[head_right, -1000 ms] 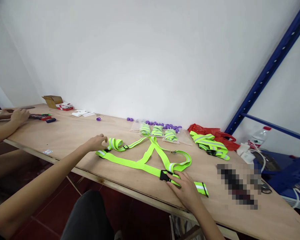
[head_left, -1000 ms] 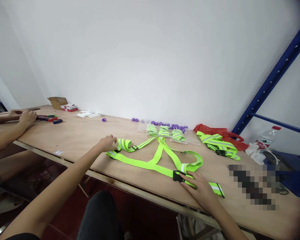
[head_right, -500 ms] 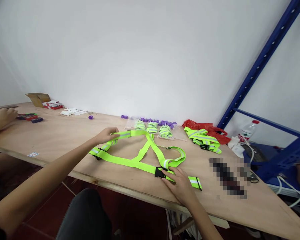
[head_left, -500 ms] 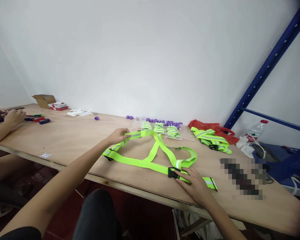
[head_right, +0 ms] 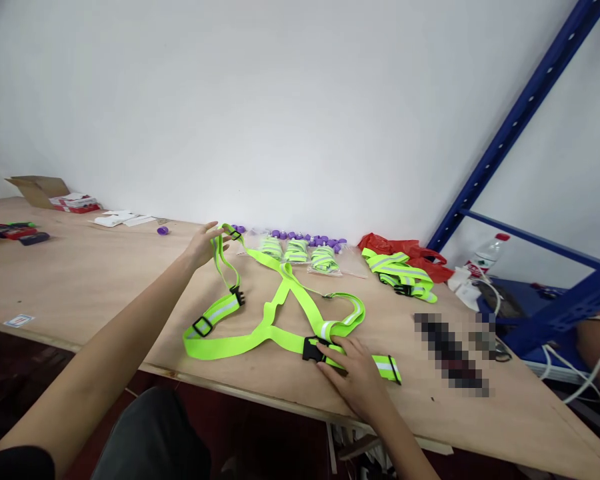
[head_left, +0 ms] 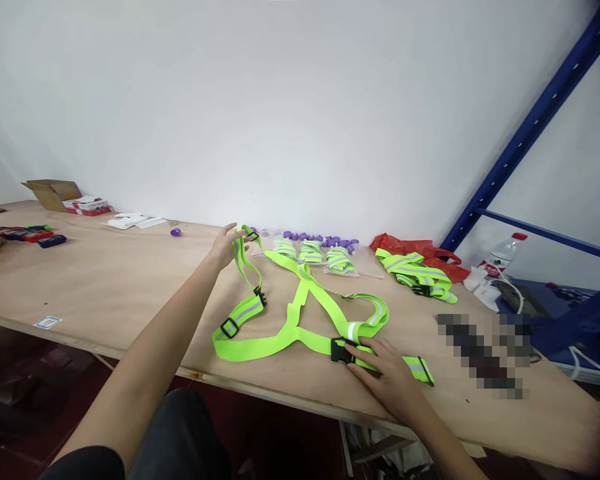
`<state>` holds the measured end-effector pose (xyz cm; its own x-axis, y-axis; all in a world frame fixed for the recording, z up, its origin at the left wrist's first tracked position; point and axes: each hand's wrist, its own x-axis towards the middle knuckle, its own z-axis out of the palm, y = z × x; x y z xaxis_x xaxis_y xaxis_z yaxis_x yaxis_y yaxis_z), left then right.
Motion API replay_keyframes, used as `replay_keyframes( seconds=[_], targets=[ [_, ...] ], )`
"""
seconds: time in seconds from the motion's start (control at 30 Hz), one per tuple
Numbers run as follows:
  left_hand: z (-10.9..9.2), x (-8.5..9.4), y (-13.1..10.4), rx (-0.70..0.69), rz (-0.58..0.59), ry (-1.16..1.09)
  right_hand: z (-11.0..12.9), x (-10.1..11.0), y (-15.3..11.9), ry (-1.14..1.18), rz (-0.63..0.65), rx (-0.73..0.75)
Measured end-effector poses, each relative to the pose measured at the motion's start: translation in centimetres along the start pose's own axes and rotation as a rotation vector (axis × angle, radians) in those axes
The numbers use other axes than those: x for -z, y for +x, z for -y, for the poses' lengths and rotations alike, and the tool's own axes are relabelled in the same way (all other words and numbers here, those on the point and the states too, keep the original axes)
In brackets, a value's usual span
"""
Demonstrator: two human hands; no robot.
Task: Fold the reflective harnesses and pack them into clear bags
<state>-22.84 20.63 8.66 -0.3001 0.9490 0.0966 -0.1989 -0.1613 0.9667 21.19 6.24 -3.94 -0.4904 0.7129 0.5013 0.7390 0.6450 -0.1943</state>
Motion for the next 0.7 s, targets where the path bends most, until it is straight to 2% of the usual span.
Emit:
replay_keyframes(
  seconds=[0.13, 0.23, 0.3, 0.37, 0.43, 0.47, 0.57, 0.63, 0.7],
  targets=[
    [1.4, 1.1, -0.8, -0.034, -0.132, 0.333, 0.1, 0.1, 0.0, -0.004, -0.012, 0.003],
    [1.8, 1.1, -2.6, -0.182, -0.166, 0.533, 0.2, 0.2, 0.1, -0.005, -0.001, -0.002],
    [2.1, 0.4, -4.2, -0.359, -0.068, 0.817, 0.2, 0.3, 0.1, 0.001, 0.007, -0.005],
    [2.9, -0.8, -5.8, -0.497, 0.164, 1.176, 0.2, 0.3, 0.1, 0.011, 0.009, -0.009],
    [4.1, -2.2, -7.0, -0.503, 0.405, 1.394, 0.2, 0.3, 0.2, 0.018, 0.010, -0.012],
    [4.9, -2.8, -7.5, -0.482, 0.462, 1.436, 0.2, 0.3, 0.2, 0.019, 0.012, -0.016],
    [7.0, -3.9, -8.0, -0.413, 0.471, 1.498, 0.4, 0.5, 0.3, 0.017, 0.031, -0.032],
    [7.8, -3.9, -8.0, -0.374, 0.441, 1.504, 0.6, 0.7, 0.4, 0.019, 0.042, -0.037],
    [7.7, -3.3, -7.7, -0.343, 0.407, 1.479, 0.7, 0.8, 0.4, 0.026, 0.047, -0.039]
  ],
)
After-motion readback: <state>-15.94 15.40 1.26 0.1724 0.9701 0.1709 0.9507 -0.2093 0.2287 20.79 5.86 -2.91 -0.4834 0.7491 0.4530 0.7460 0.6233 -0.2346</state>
